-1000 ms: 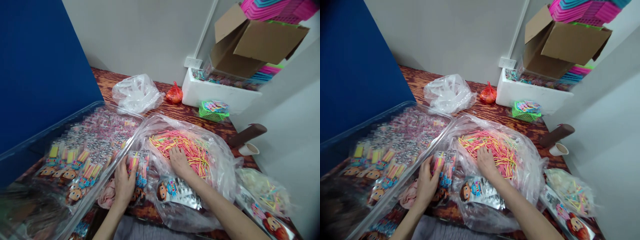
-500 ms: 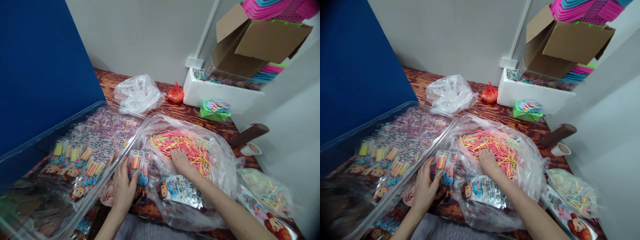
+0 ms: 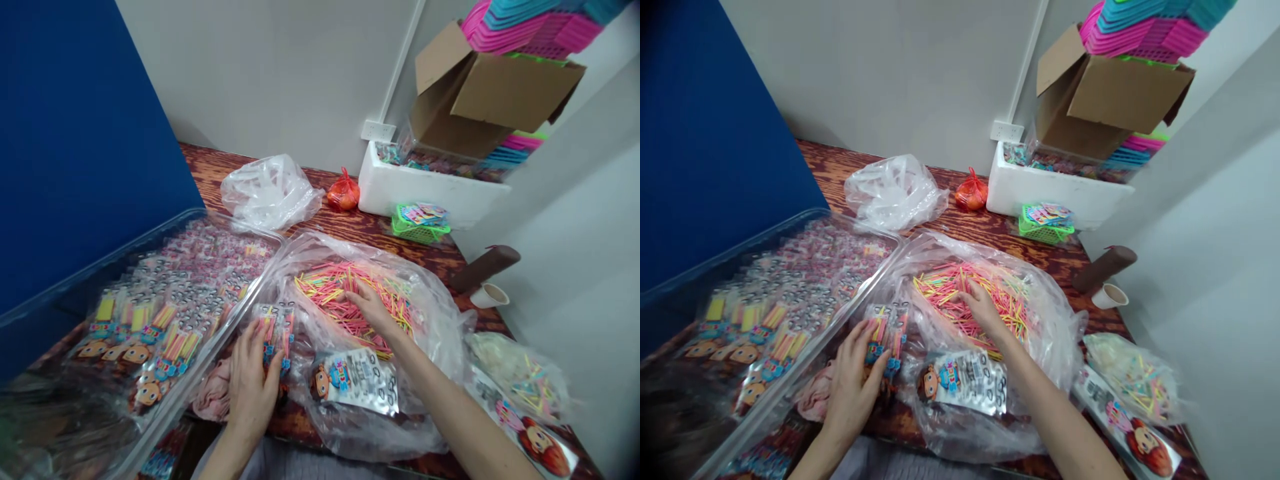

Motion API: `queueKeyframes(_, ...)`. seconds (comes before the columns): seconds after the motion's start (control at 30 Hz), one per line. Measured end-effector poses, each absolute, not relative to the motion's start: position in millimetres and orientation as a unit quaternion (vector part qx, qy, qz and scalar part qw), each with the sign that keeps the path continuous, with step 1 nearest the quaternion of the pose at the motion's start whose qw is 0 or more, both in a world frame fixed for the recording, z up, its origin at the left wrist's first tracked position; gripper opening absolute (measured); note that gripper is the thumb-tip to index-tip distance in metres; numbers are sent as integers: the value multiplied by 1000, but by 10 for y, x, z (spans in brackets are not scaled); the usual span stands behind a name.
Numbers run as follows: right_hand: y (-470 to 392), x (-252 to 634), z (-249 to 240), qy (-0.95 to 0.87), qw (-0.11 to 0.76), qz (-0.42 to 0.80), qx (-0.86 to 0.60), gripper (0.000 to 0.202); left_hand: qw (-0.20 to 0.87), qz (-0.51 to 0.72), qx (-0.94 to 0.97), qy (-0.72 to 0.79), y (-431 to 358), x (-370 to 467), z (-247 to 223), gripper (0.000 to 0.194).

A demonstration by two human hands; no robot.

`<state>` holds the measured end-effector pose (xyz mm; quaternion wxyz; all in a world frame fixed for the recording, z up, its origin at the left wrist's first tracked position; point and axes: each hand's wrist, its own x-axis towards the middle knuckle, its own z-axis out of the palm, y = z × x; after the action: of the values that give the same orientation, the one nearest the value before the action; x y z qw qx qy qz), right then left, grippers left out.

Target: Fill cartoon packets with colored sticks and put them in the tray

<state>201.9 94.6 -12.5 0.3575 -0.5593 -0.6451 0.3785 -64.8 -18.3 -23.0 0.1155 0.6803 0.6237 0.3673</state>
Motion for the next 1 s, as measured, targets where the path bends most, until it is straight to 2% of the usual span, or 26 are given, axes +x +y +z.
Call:
queueKeyframes(0.3, 660, 1992, -482, -512, 495, 469, -521, 19, 115, 347, 701, 612, -187, -586, -313, 46)
queueKeyframes(0.5, 544, 2024, -470, -469, 530, 461, -535, 19, 106, 346, 720, 593, -154, -531, -253, 40)
queueKeyframes(0.67, 376, 2153, -395, -442, 557, 441, -548, 27, 110, 350, 722, 587, -135, -483, -228, 39)
queueKeyframes(1.0, 159, 2274, -614, -397, 564, 422, -588, 29, 146, 354, 733, 561, -103, -329, -166, 39)
